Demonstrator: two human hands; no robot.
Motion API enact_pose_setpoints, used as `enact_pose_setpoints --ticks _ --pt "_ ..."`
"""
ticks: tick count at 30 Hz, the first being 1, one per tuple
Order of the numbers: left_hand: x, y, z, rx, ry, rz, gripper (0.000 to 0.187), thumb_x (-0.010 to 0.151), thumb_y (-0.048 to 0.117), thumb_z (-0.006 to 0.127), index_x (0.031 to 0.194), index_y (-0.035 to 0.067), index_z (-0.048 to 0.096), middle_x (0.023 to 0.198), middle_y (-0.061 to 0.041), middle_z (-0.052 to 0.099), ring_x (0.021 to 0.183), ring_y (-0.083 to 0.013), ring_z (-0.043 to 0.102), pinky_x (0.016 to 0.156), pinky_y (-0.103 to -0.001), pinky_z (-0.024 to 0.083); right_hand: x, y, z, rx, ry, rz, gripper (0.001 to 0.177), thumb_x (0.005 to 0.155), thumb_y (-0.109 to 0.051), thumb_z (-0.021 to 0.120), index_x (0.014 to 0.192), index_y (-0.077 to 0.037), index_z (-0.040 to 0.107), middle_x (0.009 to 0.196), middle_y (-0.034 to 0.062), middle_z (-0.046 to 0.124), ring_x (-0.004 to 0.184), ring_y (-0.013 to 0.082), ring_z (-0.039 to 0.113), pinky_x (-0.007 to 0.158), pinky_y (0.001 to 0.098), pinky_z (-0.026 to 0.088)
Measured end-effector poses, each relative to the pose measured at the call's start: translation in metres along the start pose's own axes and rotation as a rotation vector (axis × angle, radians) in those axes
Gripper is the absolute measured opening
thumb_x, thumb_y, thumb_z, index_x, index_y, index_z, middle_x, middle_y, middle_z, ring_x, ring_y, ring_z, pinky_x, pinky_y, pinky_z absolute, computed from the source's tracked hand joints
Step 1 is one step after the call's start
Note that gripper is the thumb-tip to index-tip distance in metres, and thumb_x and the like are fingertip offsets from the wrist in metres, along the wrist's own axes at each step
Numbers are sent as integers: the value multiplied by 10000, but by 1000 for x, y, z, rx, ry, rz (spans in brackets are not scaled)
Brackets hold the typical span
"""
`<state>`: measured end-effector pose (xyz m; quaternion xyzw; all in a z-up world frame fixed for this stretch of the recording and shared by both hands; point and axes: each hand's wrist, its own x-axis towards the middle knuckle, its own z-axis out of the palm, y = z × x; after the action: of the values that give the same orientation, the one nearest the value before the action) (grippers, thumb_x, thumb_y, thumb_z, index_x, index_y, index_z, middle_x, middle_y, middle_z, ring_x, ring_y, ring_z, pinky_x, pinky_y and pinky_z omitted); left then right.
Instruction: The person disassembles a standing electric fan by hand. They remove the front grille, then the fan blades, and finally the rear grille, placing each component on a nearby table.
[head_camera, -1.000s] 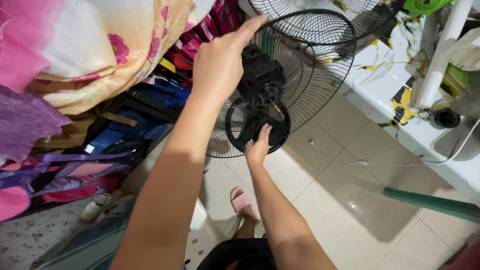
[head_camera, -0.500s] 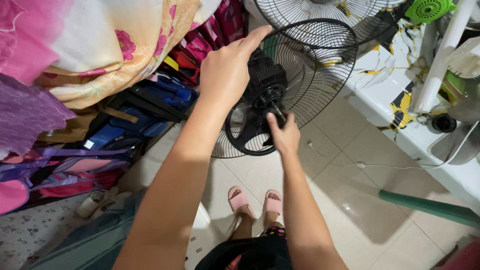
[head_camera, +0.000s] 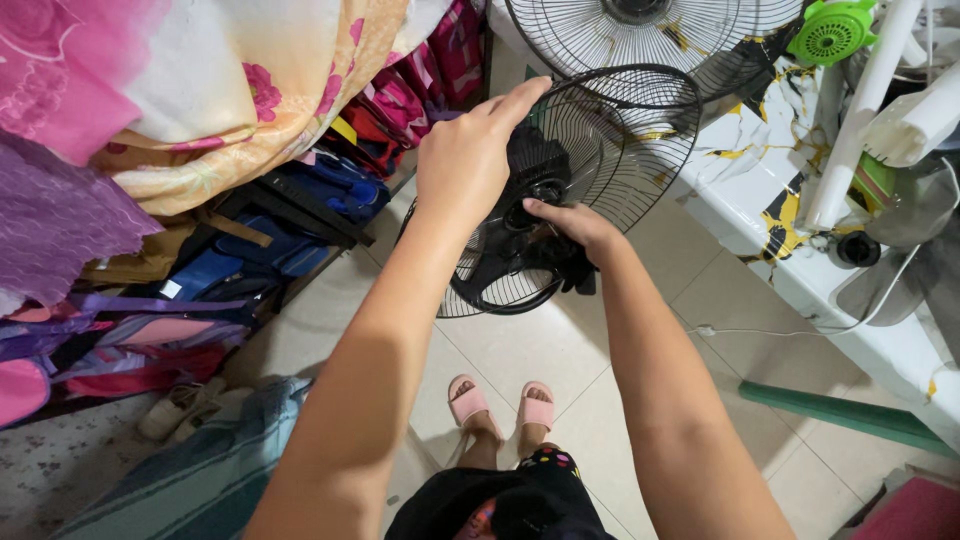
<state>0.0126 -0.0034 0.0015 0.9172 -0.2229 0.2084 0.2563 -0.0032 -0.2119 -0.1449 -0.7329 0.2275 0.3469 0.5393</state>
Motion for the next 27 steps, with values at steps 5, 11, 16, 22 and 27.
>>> enact_pose_setpoints --ticks 5,11,16,22,27 --pt "-3 0 -1 25 -19 -45 655 857 -2 568 1421 330 546 1174 -22 757 777 -354 738 656 -474 582 3 -6 11 -108 95 -74 657 744 -529 769 1134 -3 720 1035 181 776 904 284 748 829 391 604" --pt "1 6 1 26 -26 -32 627 865 19 573 1418 313 547 1127 -39 760 741 -371 730 624 -485 579 4 14 39 -589 494 -306 697 780 -541 827 1145 26 651 1038 212 712 987 355 680 869 452 543" --pt "7 21 9 43 -66 -52 587 897 52 574 1423 309 546 1049 -42 755 744 -371 730 610 -479 580 -12 26 52 -912 743 -518 676 712 -489 856 1078 1 569 1041 165 658 1045 356 638 778 464 567" --pt "10 15 8 32 -29 -17 579 902 51 573 1407 333 548 1100 -19 757 760 -358 736 610 -481 574 -5 35 31 -583 640 -558 808 764 -582 842 1191 47 569 1162 228 626 1082 393 618 877 483 529" --pt "6 13 12 27 -34 -8 632 876 29 563 1429 334 535 1126 -2 760 764 -361 736 636 -472 586 19 30 5 530 -175 49 803 833 -635 692 1326 -4 638 1286 166 697 1176 287 675 1034 433 516"
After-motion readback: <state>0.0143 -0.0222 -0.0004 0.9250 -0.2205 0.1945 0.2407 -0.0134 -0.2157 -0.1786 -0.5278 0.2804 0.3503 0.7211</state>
